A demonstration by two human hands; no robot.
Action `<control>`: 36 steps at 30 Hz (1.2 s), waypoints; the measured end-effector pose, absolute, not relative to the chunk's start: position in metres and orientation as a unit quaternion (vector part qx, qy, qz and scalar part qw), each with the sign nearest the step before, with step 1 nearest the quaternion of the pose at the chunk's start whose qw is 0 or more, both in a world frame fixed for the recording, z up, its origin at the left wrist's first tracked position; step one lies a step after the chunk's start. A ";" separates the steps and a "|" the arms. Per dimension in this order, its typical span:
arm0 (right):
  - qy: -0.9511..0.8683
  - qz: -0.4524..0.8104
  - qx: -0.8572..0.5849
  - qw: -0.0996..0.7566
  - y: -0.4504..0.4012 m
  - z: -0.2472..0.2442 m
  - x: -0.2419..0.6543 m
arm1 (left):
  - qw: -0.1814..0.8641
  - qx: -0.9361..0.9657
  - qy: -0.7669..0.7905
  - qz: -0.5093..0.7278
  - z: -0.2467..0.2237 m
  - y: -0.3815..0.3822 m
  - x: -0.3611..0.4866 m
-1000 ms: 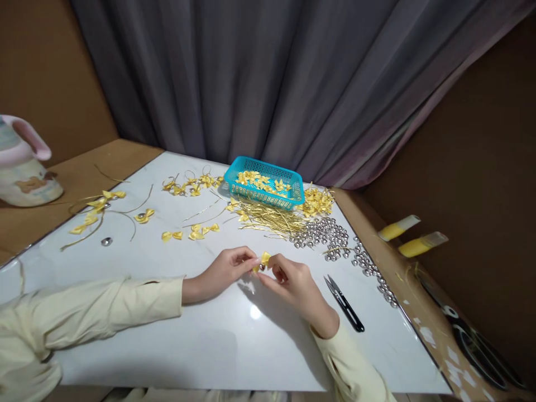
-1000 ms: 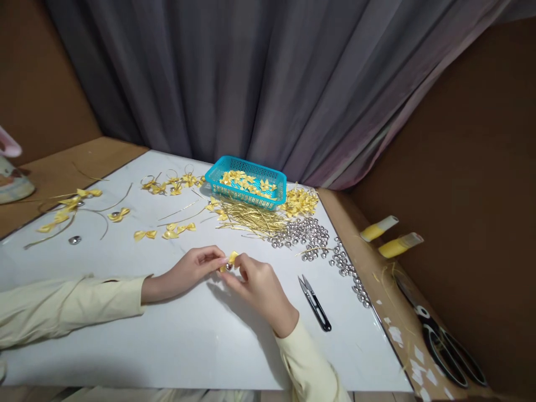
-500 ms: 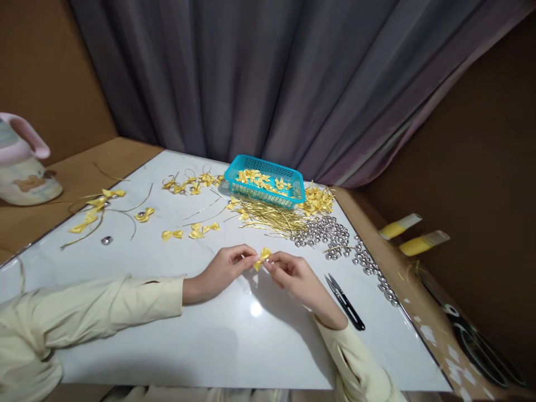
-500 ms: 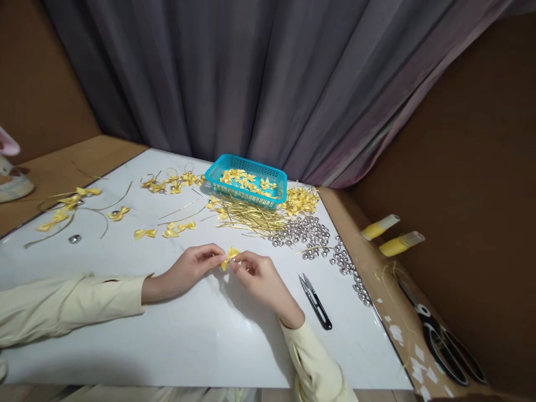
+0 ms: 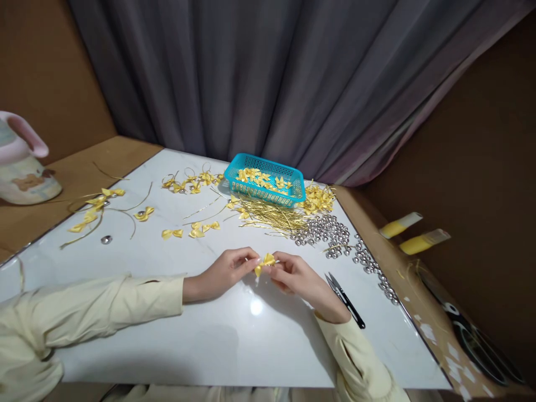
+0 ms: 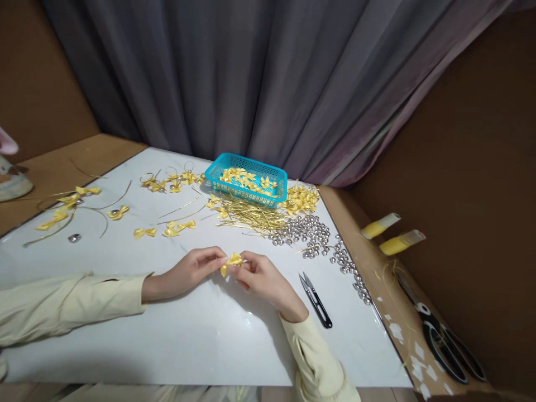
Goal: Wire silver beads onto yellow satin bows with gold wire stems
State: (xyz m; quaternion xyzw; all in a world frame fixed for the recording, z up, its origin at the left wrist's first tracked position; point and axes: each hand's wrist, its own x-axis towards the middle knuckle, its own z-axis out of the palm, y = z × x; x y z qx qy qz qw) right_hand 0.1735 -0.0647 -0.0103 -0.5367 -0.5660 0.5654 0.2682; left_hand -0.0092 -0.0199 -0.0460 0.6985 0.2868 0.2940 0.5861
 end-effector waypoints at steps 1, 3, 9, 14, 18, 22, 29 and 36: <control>-0.570 0.569 -0.531 0.265 -0.065 -0.011 0.173 | 0.590 0.704 0.280 0.281 -0.046 -0.020 -0.009; -0.579 0.575 -0.518 0.255 -0.066 -0.011 0.172 | 0.597 0.710 0.274 0.255 -0.047 -0.020 -0.009; -0.610 0.571 -0.503 0.222 -0.069 -0.007 0.170 | 0.563 0.757 0.253 0.215 -0.048 -0.023 -0.010; -0.600 0.583 -0.499 0.225 -0.071 -0.004 0.170 | 0.480 0.816 0.223 0.231 -0.045 -0.027 -0.012; -0.613 0.569 -0.492 0.239 -0.070 -0.010 0.171 | 0.481 0.817 0.223 0.229 -0.046 -0.028 -0.014; -0.635 0.546 -0.487 0.248 -0.068 -0.016 0.172 | 0.495 0.817 0.208 0.211 -0.044 -0.028 -0.015; -0.643 0.529 -0.498 0.242 -0.070 -0.009 0.172 | 0.532 0.796 0.219 0.188 -0.044 -0.026 -0.013; -0.619 0.553 -0.498 0.252 -0.070 -0.004 0.172 | 0.564 0.775 0.217 0.186 -0.045 -0.026 -0.013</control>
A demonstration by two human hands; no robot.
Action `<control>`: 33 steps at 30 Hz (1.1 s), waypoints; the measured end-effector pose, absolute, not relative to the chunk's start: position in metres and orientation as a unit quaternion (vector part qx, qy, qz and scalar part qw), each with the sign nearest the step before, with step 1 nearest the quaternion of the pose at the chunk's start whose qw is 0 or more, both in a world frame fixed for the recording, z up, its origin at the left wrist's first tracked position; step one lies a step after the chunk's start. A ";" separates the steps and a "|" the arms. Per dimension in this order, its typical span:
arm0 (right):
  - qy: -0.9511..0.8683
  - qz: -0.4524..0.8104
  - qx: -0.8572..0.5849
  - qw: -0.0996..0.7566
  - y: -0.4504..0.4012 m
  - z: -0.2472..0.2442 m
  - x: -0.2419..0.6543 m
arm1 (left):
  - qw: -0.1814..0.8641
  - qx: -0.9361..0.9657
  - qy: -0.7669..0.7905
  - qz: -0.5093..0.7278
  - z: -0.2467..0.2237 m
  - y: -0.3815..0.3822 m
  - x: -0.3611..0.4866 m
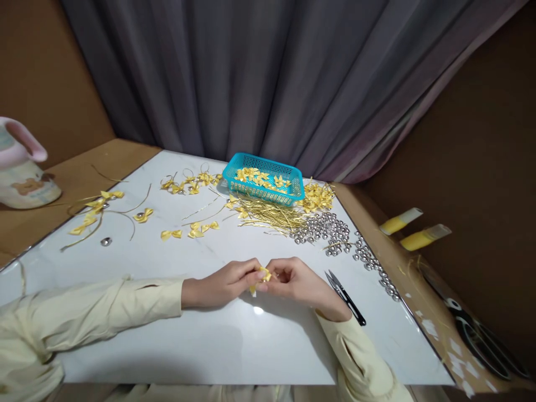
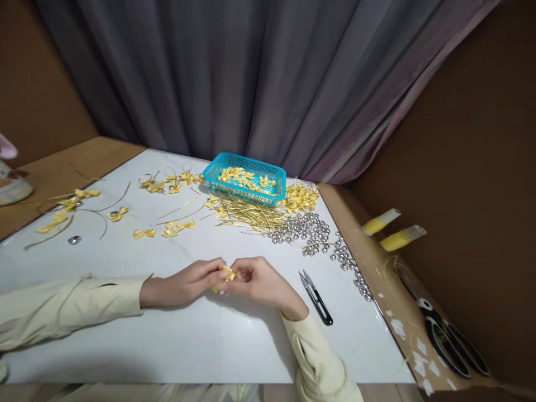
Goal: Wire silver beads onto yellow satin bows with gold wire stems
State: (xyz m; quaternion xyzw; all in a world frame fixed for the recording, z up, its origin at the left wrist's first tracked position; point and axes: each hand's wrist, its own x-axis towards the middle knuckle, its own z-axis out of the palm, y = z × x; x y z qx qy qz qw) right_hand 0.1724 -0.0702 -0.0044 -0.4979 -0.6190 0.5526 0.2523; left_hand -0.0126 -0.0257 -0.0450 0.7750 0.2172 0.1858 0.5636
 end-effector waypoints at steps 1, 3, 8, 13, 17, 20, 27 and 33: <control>-0.619 0.559 -0.495 0.243 -0.071 -0.003 0.173 | 0.560 0.779 0.210 0.188 -0.046 -0.026 -0.013; -0.629 0.562 -0.489 0.223 -0.072 0.000 0.174 | 0.554 0.784 0.201 0.194 -0.047 -0.025 -0.013; -0.675 0.514 -0.486 0.212 -0.073 0.005 0.176 | 0.556 0.770 0.227 0.218 -0.050 -0.024 -0.012; -0.732 0.323 -0.546 0.246 -0.069 -0.006 0.177 | 0.523 0.678 0.362 0.370 -0.046 -0.020 -0.008; -0.740 0.252 -0.563 0.269 -0.067 -0.019 0.173 | 0.580 0.632 0.394 0.330 -0.044 -0.022 -0.007; -0.755 0.234 -0.554 0.262 -0.068 -0.025 0.169 | 0.628 0.623 0.373 0.280 -0.042 -0.027 -0.006; -0.783 0.249 -0.519 0.235 -0.073 -0.028 0.163 | 0.700 0.577 0.321 0.270 -0.042 -0.026 -0.005; -0.761 0.292 -0.519 0.257 -0.071 -0.022 0.165 | 0.730 0.539 0.333 0.257 -0.043 -0.025 -0.004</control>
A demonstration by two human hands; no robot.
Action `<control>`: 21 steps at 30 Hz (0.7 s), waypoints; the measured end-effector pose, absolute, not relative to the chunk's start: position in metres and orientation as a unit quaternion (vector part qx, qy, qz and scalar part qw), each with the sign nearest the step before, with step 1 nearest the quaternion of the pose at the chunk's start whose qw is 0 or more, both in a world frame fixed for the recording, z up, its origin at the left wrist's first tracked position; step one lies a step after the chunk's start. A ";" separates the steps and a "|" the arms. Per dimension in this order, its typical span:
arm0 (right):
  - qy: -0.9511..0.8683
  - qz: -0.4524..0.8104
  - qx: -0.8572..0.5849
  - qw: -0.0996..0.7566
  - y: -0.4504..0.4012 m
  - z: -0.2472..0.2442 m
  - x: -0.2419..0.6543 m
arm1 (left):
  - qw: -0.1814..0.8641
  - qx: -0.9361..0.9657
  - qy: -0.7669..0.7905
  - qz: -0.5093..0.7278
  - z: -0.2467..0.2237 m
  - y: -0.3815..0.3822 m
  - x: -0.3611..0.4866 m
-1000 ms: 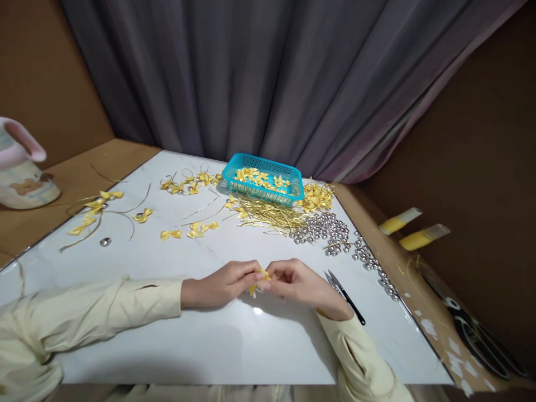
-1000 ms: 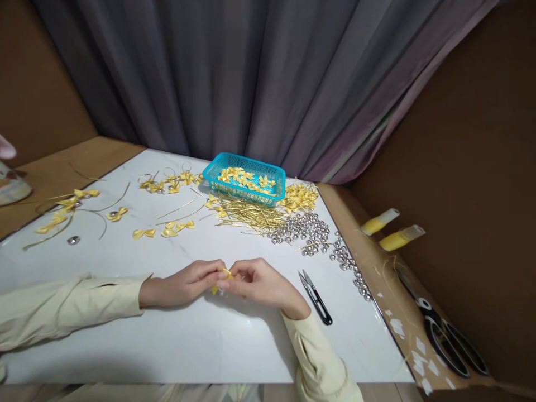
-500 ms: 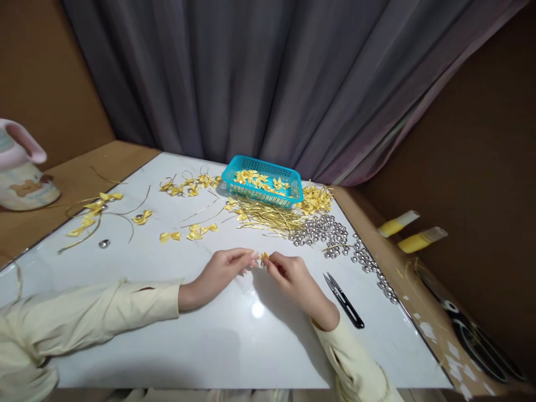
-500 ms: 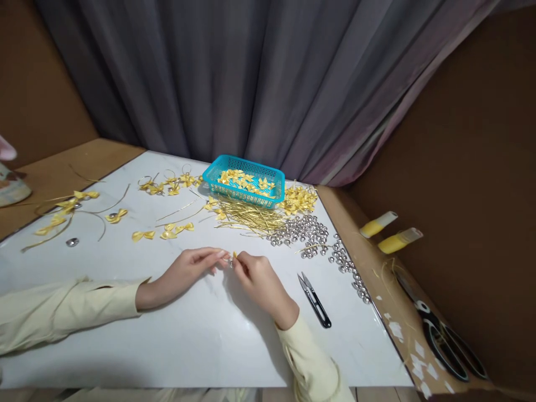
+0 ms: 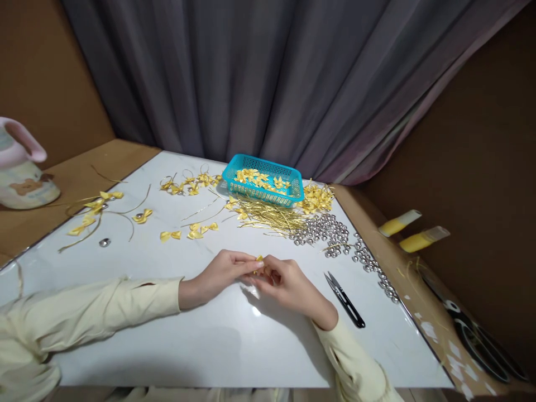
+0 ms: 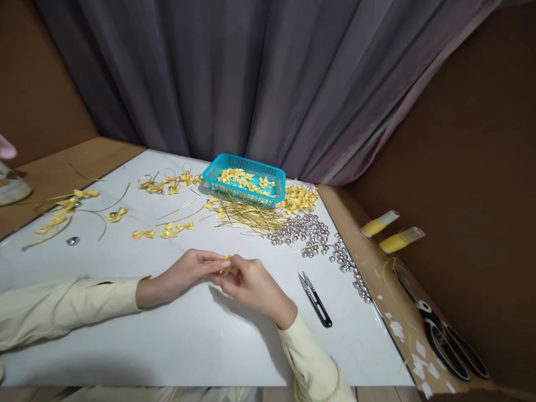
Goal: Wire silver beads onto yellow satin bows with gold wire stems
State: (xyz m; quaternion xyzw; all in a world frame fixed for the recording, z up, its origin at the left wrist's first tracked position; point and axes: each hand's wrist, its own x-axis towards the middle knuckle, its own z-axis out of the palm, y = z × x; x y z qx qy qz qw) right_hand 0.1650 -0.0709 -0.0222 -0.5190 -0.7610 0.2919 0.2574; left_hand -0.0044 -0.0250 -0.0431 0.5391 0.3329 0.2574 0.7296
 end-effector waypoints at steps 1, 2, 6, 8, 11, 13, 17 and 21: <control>-0.753 0.305 -0.521 0.263 -0.071 -0.020 0.166 | 0.733 0.534 0.335 0.255 -0.044 -0.025 -0.004; -0.744 0.318 -0.523 0.267 -0.071 -0.018 0.168 | 0.737 0.530 0.334 0.254 -0.045 -0.024 -0.004; -0.713 0.347 -0.537 0.289 -0.072 -0.009 0.177 | 0.741 0.520 0.336 0.262 -0.049 -0.023 -0.005; -0.711 0.333 -0.545 0.293 -0.071 -0.006 0.182 | 0.736 0.523 0.342 0.262 -0.050 -0.022 -0.005; -0.724 0.297 -0.562 0.269 -0.070 -0.004 0.188 | 0.712 0.549 0.348 0.266 -0.048 -0.023 -0.004; -0.736 0.280 -0.572 0.230 -0.070 -0.004 0.189 | 0.682 0.579 0.355 0.271 -0.047 -0.023 -0.005; -0.746 0.278 -0.579 0.176 -0.070 -0.005 0.189 | 0.620 0.636 0.364 0.281 -0.047 -0.024 -0.005; -0.741 0.278 -0.592 0.152 -0.071 -0.006 0.184 | 0.600 0.659 0.345 0.295 -0.050 -0.026 -0.006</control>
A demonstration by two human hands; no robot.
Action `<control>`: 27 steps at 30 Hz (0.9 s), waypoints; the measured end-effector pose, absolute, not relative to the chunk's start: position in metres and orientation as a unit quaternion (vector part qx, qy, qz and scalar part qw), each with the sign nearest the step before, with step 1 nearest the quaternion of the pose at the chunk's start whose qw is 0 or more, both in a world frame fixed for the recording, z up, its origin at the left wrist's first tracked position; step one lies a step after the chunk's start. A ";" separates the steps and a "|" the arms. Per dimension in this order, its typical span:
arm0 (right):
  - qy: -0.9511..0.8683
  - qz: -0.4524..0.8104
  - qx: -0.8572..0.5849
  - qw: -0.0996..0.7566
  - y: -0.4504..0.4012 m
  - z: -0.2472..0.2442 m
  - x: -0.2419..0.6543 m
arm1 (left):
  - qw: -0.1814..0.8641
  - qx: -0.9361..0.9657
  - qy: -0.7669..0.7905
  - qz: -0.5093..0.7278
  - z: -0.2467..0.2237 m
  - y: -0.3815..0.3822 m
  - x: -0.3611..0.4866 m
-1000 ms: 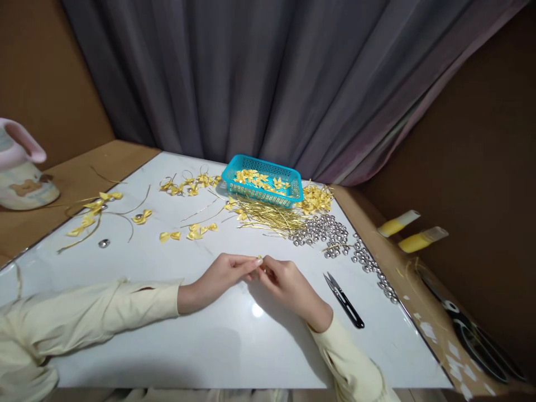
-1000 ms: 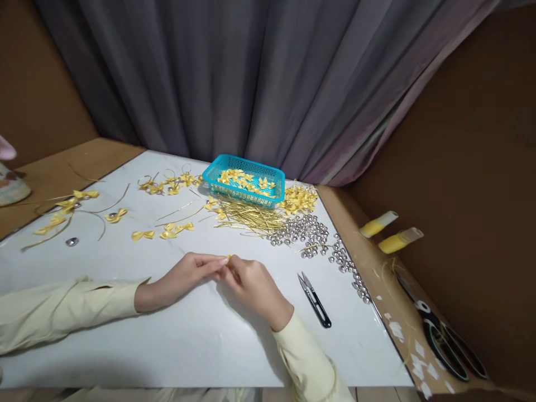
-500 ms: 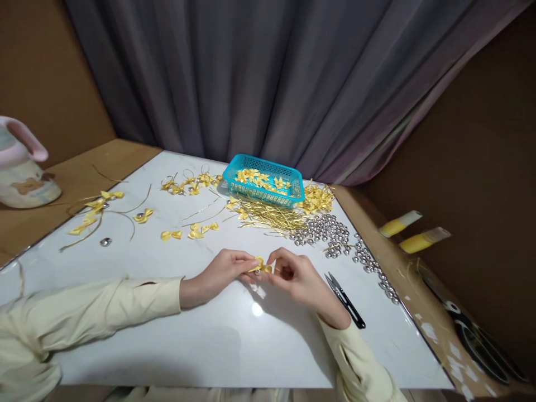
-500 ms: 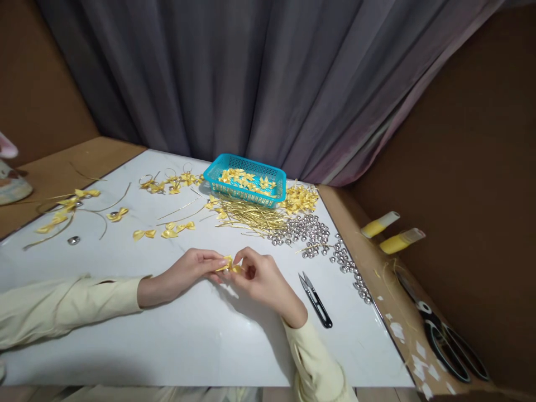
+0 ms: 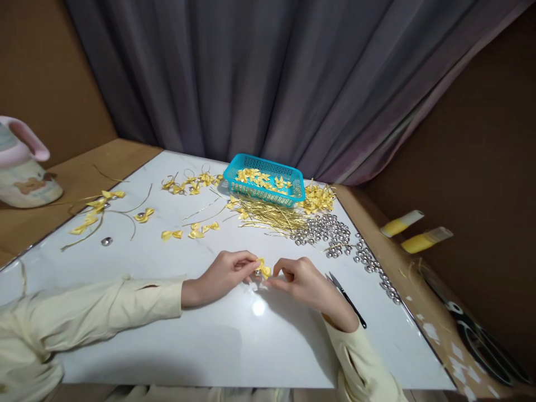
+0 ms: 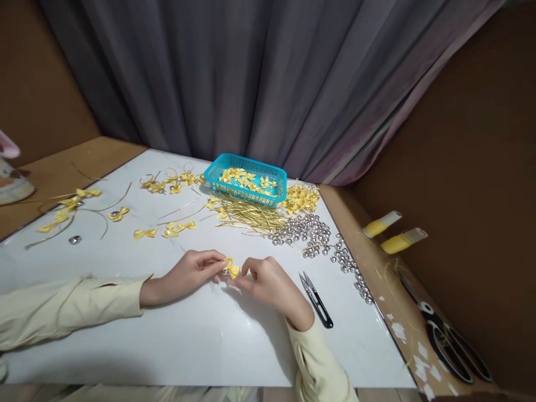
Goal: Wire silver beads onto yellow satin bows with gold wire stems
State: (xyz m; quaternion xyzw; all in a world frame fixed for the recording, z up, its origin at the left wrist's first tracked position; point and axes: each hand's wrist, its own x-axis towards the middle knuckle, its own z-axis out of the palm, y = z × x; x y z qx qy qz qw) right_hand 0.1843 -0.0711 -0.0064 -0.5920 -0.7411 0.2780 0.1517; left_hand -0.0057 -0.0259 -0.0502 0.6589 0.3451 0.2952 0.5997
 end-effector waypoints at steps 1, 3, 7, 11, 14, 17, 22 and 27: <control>-0.743 0.277 -0.590 0.154 -0.072 -0.007 0.183 | 0.600 0.661 0.343 0.294 -0.051 -0.026 -0.006; -0.748 0.278 -0.581 0.160 -0.072 -0.009 0.179 | 0.603 0.659 0.346 0.289 -0.051 -0.027 -0.005; -0.760 0.291 -0.558 0.161 -0.072 -0.013 0.173 | 0.636 0.634 0.349 0.269 -0.050 -0.027 -0.005; -0.769 0.316 -0.533 0.161 -0.071 -0.015 0.171 | 0.665 0.617 0.339 0.250 -0.050 -0.027 -0.004; -0.763 0.332 -0.530 0.165 -0.071 -0.015 0.173 | 0.669 0.611 0.341 0.249 -0.052 -0.025 -0.004; -0.752 0.350 -0.533 0.167 -0.071 -0.012 0.175 | 0.675 0.610 0.332 0.251 -0.055 -0.023 -0.004; -0.742 0.376 -0.530 0.166 -0.072 -0.007 0.178 | 0.665 0.625 0.328 0.245 -0.055 -0.023 -0.004; -0.740 0.385 -0.523 0.175 -0.071 -0.014 0.176 | 0.648 0.644 0.330 0.236 -0.057 -0.023 -0.004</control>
